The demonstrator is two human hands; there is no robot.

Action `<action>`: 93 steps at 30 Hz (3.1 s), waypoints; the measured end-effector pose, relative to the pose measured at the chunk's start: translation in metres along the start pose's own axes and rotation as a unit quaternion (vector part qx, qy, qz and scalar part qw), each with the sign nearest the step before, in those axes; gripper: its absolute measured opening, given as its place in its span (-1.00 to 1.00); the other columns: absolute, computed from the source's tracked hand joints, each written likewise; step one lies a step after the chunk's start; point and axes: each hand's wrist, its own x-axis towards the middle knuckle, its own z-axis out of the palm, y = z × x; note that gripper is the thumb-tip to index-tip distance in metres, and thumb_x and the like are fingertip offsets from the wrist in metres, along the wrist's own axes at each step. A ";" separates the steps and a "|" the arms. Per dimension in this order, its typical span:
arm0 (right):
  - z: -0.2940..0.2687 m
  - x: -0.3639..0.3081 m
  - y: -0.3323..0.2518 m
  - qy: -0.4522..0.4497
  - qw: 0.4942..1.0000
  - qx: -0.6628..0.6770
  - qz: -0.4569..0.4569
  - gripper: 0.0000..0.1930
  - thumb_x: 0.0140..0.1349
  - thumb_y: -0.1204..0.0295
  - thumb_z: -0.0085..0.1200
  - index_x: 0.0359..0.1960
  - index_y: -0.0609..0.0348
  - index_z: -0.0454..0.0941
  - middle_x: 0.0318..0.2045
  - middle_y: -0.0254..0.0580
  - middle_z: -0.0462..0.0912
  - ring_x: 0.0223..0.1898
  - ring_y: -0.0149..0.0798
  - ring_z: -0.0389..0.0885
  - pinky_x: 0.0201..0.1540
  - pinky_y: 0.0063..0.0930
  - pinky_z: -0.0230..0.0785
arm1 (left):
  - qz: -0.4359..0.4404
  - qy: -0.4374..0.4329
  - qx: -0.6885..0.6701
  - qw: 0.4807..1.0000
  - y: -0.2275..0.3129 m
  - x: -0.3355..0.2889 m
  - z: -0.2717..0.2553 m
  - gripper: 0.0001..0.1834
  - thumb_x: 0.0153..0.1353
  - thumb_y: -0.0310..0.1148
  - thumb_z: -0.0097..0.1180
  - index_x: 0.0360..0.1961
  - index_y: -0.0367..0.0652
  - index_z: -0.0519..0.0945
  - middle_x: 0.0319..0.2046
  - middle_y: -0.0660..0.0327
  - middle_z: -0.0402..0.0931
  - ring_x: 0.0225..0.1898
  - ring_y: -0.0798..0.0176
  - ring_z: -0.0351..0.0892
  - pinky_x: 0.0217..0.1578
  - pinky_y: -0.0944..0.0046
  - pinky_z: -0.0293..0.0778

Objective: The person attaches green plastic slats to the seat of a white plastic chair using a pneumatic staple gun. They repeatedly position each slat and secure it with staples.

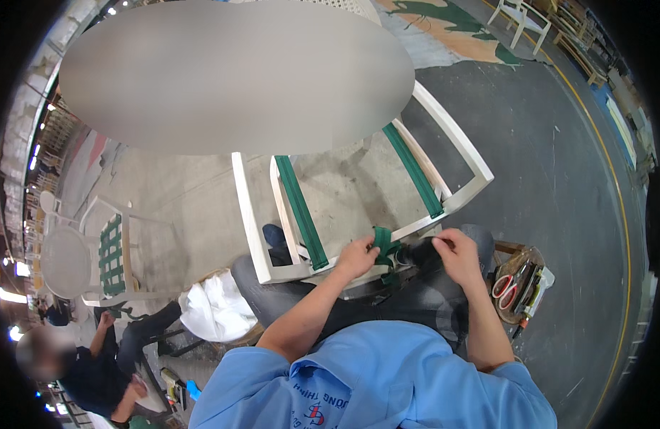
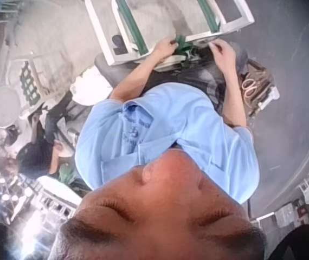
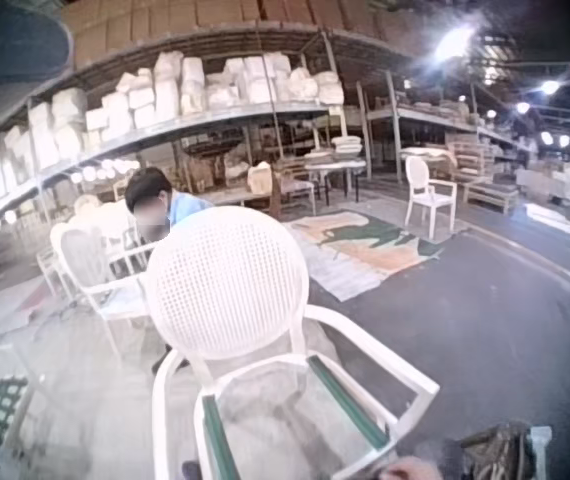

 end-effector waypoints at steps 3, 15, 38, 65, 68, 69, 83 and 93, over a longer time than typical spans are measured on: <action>0.036 0.021 -0.023 -0.177 0.984 0.016 0.014 -0.74 0.17 0.37 0.28 -0.18 0.27 0.64 -0.26 -0.06 0.71 -0.28 -0.16 0.68 -0.18 -0.38 0.48 | -0.011 0.041 -0.171 0.984 -0.006 -0.001 -0.029 -0.80 0.28 -0.32 0.16 -0.15 -0.20 0.63 -0.34 0.20 0.63 -0.29 0.27 0.58 -0.22 0.27 0.46; 0.093 0.018 -0.027 -0.405 0.900 0.157 0.015 -0.80 0.23 0.43 0.26 -0.15 0.23 0.63 -0.47 -0.41 0.56 -0.38 -0.51 0.42 -0.27 -0.53 0.34 | 0.192 0.239 -0.490 0.817 0.144 -0.014 -0.173 -0.87 0.38 -0.43 0.11 -0.10 -0.23 0.55 -0.28 0.22 0.65 -0.33 0.41 0.60 -0.29 0.38 0.53; 0.071 0.036 -0.083 -0.188 0.910 0.364 0.063 -0.87 0.35 0.47 0.14 -0.22 0.29 0.65 -0.38 -0.44 0.62 -0.35 -0.54 0.48 -0.18 -0.60 0.35 | 0.025 0.014 -0.438 0.899 0.062 -0.065 -0.054 -0.70 0.41 -0.45 0.06 0.12 -0.32 0.48 -0.12 0.21 0.60 -0.07 0.41 0.53 -0.03 0.36 0.45; 0.079 0.033 -0.085 -0.094 0.955 0.251 -0.125 -0.84 0.20 0.60 0.20 -0.18 0.27 0.61 -0.32 -0.19 0.69 -0.26 -0.34 0.68 -0.16 -0.47 0.49 | -0.076 0.036 -0.551 0.831 0.075 -0.039 -0.088 -0.87 0.36 -0.39 0.13 -0.26 -0.23 0.61 -0.35 0.29 0.60 -0.30 0.42 0.54 -0.16 0.34 0.45; 0.078 0.036 -0.086 -0.066 0.962 0.203 -0.169 -0.82 0.17 0.61 0.21 -0.18 0.26 0.65 -0.31 -0.10 0.71 -0.27 -0.25 0.71 -0.19 -0.44 0.50 | -0.074 0.031 -0.548 0.833 0.074 -0.039 -0.087 -0.88 0.36 -0.39 0.14 -0.25 -0.23 0.61 -0.35 0.29 0.60 -0.30 0.43 0.53 -0.16 0.34 0.45; 0.077 0.037 -0.086 -0.063 0.964 0.193 -0.174 -0.83 0.16 0.61 0.21 -0.18 0.26 0.65 -0.31 -0.09 0.71 -0.28 -0.22 0.71 -0.20 -0.44 0.50 | -0.069 0.033 -0.538 0.840 0.074 -0.039 -0.086 -0.88 0.36 -0.40 0.14 -0.25 -0.24 0.60 -0.35 0.29 0.60 -0.30 0.43 0.53 -0.16 0.35 0.45; 0.067 0.059 -0.091 -0.009 0.969 0.122 -0.216 -0.86 0.14 0.60 0.24 -0.25 0.24 0.65 -0.36 -0.06 0.69 -0.33 -0.11 0.70 -0.28 -0.38 0.50 | 0.042 0.213 -0.302 0.928 0.106 -0.028 -0.084 -0.74 0.18 -0.55 0.27 -0.10 -0.21 0.57 -0.32 0.21 0.60 -0.26 0.36 0.57 -0.15 0.35 0.46; 0.063 0.125 -0.079 -0.036 0.964 0.088 -0.247 -0.89 0.16 0.56 0.21 -0.27 0.21 0.64 -0.29 -0.09 0.61 -0.31 -0.09 0.64 -0.26 -0.34 0.47 | 0.101 0.281 -0.121 0.947 0.107 0.030 -0.094 -0.86 0.11 -0.49 0.31 -0.29 -0.22 0.64 -0.32 0.12 0.57 -0.18 0.13 0.58 -0.09 0.21 0.47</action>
